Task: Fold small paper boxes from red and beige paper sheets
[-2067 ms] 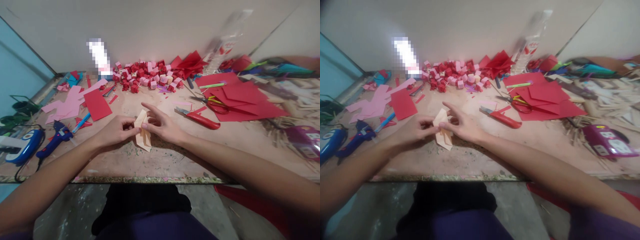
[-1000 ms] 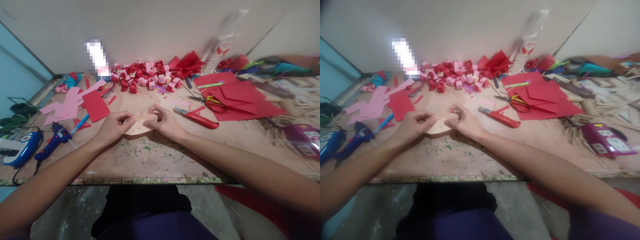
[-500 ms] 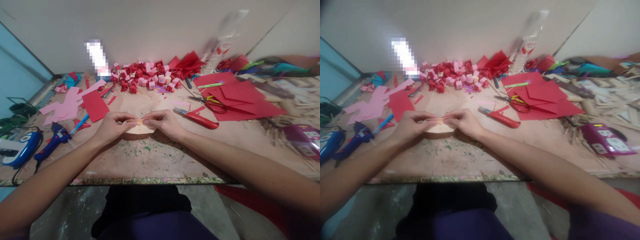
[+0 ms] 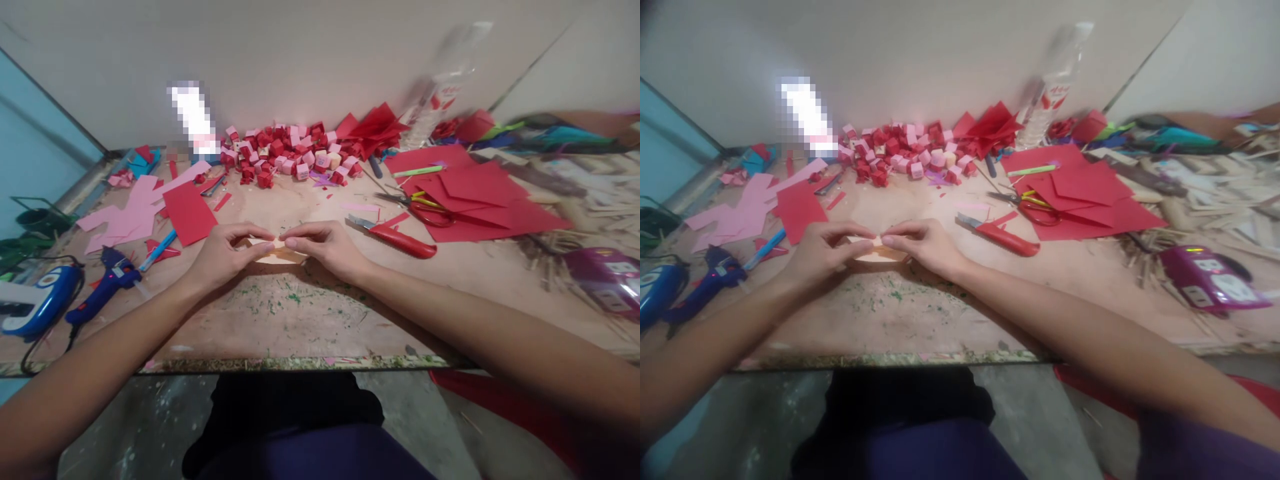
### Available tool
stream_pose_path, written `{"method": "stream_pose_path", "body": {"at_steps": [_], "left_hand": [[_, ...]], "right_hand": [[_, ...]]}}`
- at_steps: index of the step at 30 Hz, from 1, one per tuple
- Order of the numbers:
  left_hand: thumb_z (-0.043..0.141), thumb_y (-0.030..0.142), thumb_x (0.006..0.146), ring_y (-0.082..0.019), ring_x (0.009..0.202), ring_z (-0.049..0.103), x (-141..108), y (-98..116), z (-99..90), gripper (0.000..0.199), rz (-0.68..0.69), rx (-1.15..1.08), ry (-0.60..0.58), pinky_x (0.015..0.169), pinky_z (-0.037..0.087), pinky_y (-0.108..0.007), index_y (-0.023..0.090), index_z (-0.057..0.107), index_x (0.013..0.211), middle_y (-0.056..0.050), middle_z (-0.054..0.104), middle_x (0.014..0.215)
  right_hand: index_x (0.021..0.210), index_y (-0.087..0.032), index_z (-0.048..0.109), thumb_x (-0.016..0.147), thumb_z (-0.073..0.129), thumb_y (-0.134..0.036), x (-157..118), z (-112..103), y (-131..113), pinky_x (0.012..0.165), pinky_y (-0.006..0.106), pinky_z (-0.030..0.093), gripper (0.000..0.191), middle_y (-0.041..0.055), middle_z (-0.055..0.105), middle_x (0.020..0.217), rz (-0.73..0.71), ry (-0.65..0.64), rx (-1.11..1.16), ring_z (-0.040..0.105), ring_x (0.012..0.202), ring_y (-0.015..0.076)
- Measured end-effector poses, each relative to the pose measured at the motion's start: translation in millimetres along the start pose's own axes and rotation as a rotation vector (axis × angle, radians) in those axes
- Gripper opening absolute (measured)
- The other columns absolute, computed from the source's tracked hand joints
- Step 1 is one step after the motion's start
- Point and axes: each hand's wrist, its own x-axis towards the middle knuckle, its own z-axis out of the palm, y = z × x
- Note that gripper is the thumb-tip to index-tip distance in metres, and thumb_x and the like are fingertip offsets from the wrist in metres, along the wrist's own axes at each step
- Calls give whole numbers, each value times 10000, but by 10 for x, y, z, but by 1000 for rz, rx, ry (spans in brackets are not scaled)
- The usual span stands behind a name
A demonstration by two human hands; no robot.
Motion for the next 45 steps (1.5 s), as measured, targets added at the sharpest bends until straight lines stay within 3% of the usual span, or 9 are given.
{"method": "stream_pose_path", "body": {"at_steps": [4,7,10,15,23,33,36,42,45], "left_hand": [[867,343,746,-234,975,731,10,8,6,338,-17,7,4,815,562,-312,209,838,1055,-90,822,1108],[868,310,730,-228,960,737,14,8,14,407,-71,-70,-42,825,575,-321,199,823,1119,-96,812,1151],[860,369,750,-203,847,720,24,-11,14,315,-114,-106,-61,735,554,-292,191,835,1009,-79,822,1018],[809,452,813,-126,617,578,52,-91,2,274,-101,-91,-45,556,393,-238,179,825,831,-30,753,746],[851,437,761,-162,683,634,54,-91,3,264,-85,-130,18,615,454,-265,179,842,817,-60,790,789],[814,493,788,-171,659,616,82,-184,-13,300,-90,-152,78,568,455,-272,194,822,764,-46,741,732],[821,496,780,-173,662,628,100,-204,-34,304,-96,-174,81,577,482,-280,193,830,778,-48,753,745],[839,439,767,-156,605,609,126,-144,-115,218,-81,-135,252,525,453,-274,225,815,734,-20,735,688],[828,434,775,-144,592,593,116,-97,-125,216,-68,-105,257,523,440,-271,226,801,726,-7,714,668]], "right_hand": [[942,-239,868,821,813,-321,-3,-1,16,849,373,542,155,51,823,963,-25,12,-42,720,887,224],[960,-223,865,817,811,-299,-1,5,30,851,380,545,170,62,820,976,-38,42,-60,723,895,231],[934,-203,861,800,822,-318,7,10,49,820,381,550,181,67,816,932,-29,59,-61,721,872,236],[927,-192,861,766,855,-347,17,18,79,764,364,550,224,73,816,901,-3,85,0,713,815,221],[862,-209,861,805,821,-383,15,23,30,716,353,522,188,68,804,888,36,29,1,679,781,208],[743,-152,803,797,815,-455,2,-10,43,588,299,448,308,30,669,664,56,39,7,583,665,161],[750,-156,805,793,834,-456,7,-16,46,594,301,473,305,36,683,683,73,38,47,605,665,161],[752,-170,814,746,877,-426,30,5,53,669,314,577,264,53,748,744,138,53,193,680,680,169],[731,-172,811,716,908,-435,27,12,41,662,305,584,280,45,745,731,131,56,201,668,662,158]]}}
